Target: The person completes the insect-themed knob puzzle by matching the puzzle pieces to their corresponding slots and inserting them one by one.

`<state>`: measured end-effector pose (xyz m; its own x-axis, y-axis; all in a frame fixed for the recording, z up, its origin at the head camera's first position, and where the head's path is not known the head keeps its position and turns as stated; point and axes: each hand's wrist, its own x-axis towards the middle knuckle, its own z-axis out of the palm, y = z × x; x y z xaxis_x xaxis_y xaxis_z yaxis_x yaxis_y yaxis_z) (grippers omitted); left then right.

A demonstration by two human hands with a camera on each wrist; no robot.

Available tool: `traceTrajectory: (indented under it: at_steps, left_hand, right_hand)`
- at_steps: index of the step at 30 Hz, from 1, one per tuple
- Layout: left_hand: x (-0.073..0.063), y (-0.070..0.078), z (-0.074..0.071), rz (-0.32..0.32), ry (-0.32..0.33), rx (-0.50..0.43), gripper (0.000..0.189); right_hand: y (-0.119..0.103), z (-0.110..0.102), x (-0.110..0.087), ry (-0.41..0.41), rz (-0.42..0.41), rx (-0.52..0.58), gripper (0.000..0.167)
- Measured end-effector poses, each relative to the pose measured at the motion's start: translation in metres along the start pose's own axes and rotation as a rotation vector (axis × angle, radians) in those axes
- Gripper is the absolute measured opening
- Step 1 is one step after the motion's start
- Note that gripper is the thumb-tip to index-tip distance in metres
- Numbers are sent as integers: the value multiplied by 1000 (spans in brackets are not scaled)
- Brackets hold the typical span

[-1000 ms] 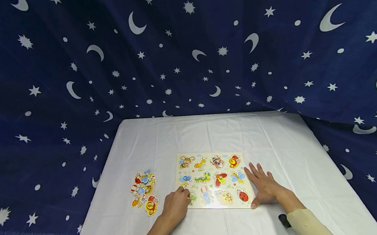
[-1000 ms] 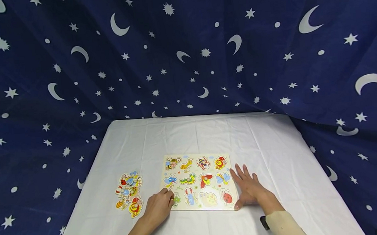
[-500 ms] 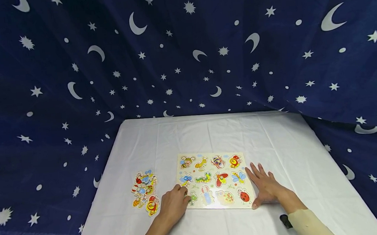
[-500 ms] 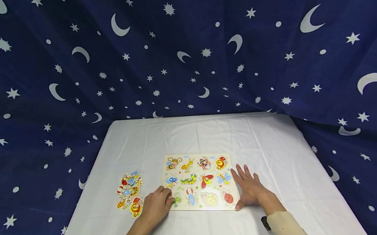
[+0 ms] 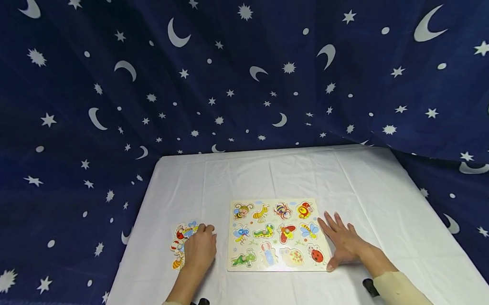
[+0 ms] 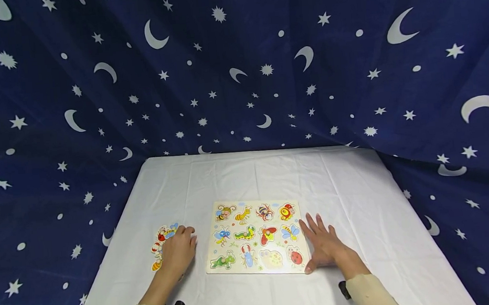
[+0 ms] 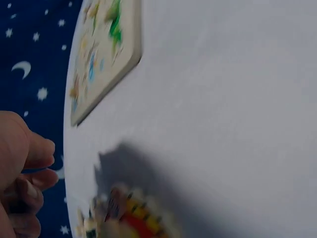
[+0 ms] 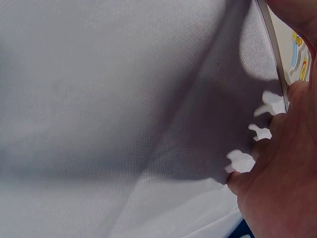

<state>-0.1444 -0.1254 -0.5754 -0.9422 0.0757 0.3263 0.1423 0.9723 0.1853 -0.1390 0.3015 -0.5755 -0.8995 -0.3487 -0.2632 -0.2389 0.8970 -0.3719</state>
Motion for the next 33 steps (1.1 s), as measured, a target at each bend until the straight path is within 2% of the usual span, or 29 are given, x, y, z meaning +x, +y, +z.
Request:
traceTrajectory:
  at_steps: [3,5,12,16,28,33]
  left_hand:
    - [6,-11,-3,-21,22,18,21]
    - [8,-18,-4,-42,7,32,23]
    - [12,-35,-5,-135,-148,64,21]
    - [14,-40,-6,-150,-188,54,20]
    - [21,-50,2,-117,-71,39,10]
    - [25,-39,0,-102,-46,21,14]
  right_hand:
    - [1,1,0,-10,6,12,145]
    - [1,2,1,-11,5,16,144]
    - [4,2,3,-22,12,11,144]
    - [4,2,2,-21,9,7,145]
    - [3,1,2,6,-2,7,147]
    - [4,2,2,10,-4,7,148]
